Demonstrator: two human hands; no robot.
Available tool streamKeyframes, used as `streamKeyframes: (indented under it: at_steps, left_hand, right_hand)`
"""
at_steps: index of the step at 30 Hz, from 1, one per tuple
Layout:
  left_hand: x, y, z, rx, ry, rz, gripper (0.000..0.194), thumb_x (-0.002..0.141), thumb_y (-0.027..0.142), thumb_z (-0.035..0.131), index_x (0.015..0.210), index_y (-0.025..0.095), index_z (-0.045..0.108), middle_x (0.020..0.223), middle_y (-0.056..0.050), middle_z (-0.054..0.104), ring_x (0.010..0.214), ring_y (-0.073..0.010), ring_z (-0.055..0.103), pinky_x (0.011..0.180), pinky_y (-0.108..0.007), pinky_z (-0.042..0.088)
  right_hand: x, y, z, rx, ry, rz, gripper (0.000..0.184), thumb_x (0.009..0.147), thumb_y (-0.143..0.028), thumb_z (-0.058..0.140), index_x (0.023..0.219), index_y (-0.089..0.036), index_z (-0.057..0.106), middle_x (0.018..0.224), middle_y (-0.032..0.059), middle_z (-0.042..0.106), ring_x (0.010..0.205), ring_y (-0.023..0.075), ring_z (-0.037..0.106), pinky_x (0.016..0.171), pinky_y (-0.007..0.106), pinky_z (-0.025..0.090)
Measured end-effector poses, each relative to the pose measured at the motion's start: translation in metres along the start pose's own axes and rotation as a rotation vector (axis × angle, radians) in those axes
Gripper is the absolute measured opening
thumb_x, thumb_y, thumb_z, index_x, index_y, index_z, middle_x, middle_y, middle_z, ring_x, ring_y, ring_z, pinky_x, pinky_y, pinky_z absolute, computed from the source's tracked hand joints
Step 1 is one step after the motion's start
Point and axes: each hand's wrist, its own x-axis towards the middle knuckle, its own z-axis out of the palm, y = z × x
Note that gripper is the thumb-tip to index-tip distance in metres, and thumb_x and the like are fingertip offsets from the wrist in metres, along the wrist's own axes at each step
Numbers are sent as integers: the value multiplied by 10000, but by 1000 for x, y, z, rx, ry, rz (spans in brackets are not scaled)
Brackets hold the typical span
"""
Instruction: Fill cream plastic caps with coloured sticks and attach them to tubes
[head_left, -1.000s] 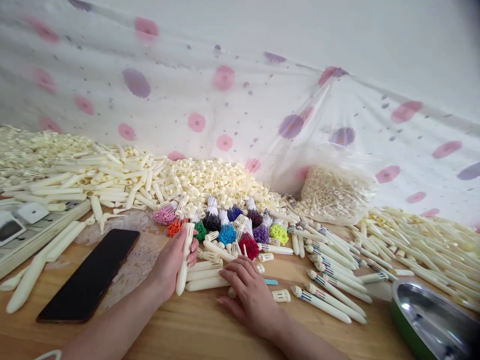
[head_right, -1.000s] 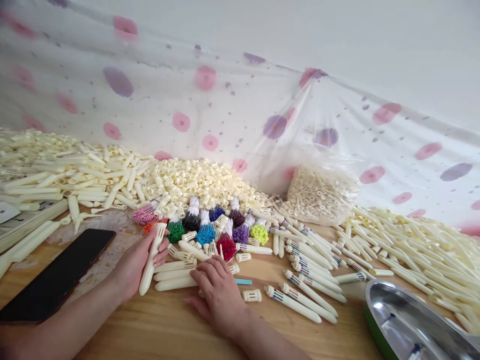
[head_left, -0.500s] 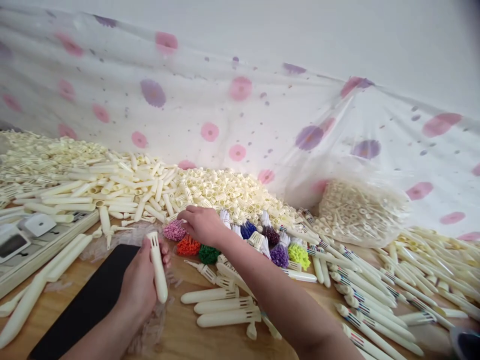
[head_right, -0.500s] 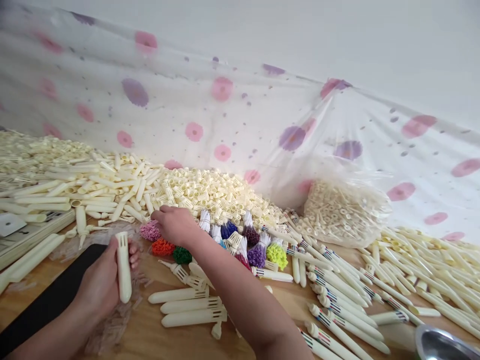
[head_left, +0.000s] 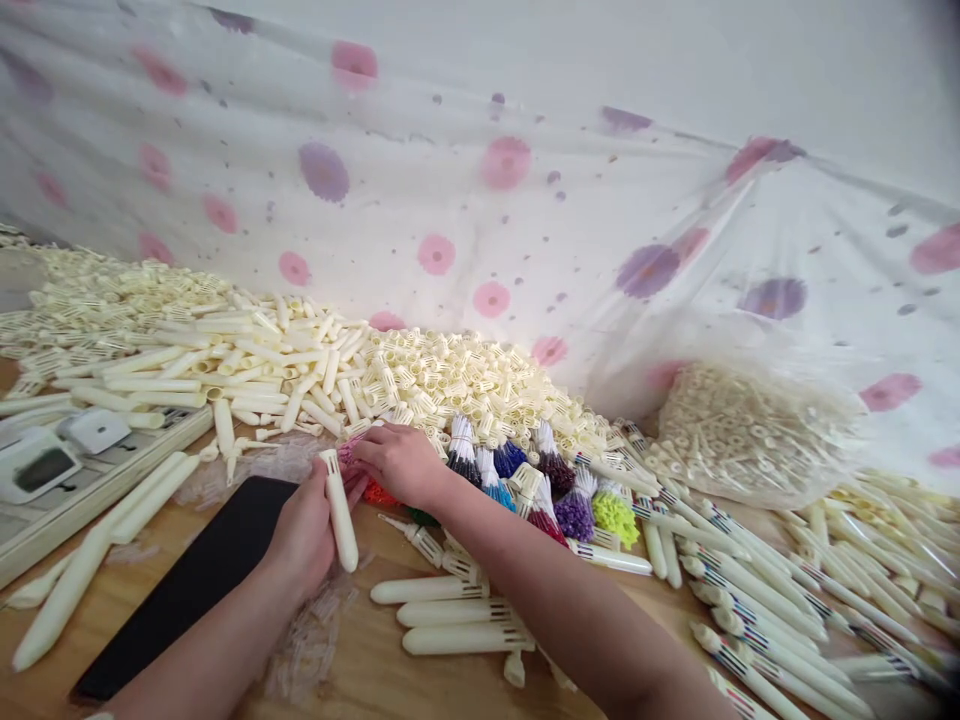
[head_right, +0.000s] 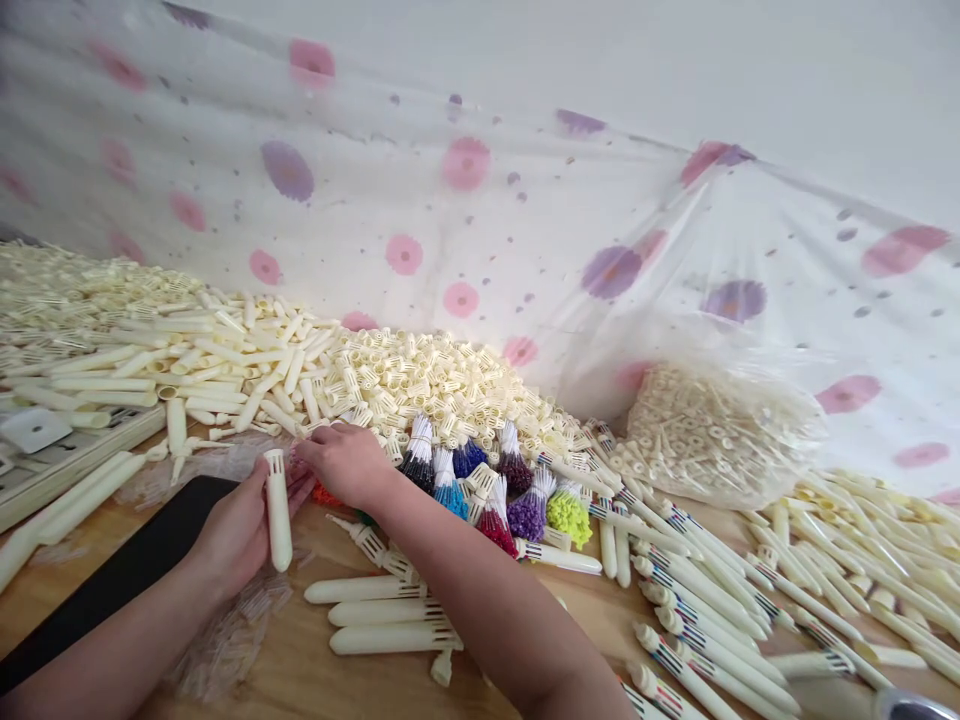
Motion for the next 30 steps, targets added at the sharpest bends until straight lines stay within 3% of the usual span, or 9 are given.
streamKeyframes:
  at_steps: [3,5,9,12,17,20,22,25,30]
  left_hand:
    - [1,1,0,-4,-13,-2,360,968,176,342,774,119,640,814,-85,695,716,-134,674,646,-217,597]
    - [0,1,-1,-1,-13,-9,352,966,173,353,763,122,637,784,-79,687,693,-129,672,630,-207,594]
    - [-3,0,-1,16,-1,-7,365,967,183,348,718,138,611,708,-54,653,648,-125,665,630,-221,601]
    - [-5,1,-1,46,15,-2,372,968,195,345,701,146,599,698,-45,649,627,-118,656,595,-208,591]
    - [-9,4,-4,106,-4,-18,350,941,194,407,657,147,606,619,-24,629,503,-93,580,472,-162,509]
    - [-14,5,-7,180,-102,23,255,889,277,516,691,154,617,619,0,603,513,-91,542,476,-150,469]
    - [-19,4,-8,259,-203,14,225,808,367,622,724,159,626,634,11,592,520,-89,516,460,-145,438]
    - [-29,0,-8,355,-372,-133,292,701,437,715,748,158,640,649,13,588,500,-79,473,434,-151,392]
    - [-45,-8,-10,423,-647,-341,262,743,405,690,746,143,681,649,-15,586,500,-81,448,454,-170,366]
  right_hand:
    - [-7,-9,-6,46,86,-46,199,933,-218,420,943,-186,616,923,47,656,829,172,575,726,271,438]
    - [-16,-13,-16,129,236,-49,223,940,-215,394,960,-180,613,926,59,660,849,168,584,751,271,453]
    - [-36,-12,-38,366,638,217,189,933,-233,421,908,-203,605,859,48,666,803,159,608,720,279,486]
    - [-44,-8,-41,534,795,385,106,887,-250,505,843,-217,596,823,36,659,770,159,620,702,293,499]
    - [-40,-13,-26,1102,827,523,72,809,-279,591,819,-212,568,734,4,635,703,152,642,688,307,522]
    - [-39,-13,-26,1411,833,657,148,733,-310,668,773,-209,566,656,-36,606,627,128,622,663,295,528]
    - [-43,-11,-33,1490,829,718,176,698,-311,701,763,-205,577,631,-51,593,593,110,604,650,286,531]
    - [-56,-6,-47,1562,824,780,195,665,-301,735,761,-200,598,626,-52,602,585,96,594,654,272,531]
    - [-84,-10,-63,1506,873,791,176,656,-283,753,748,-206,623,647,-39,630,616,104,600,658,270,525]
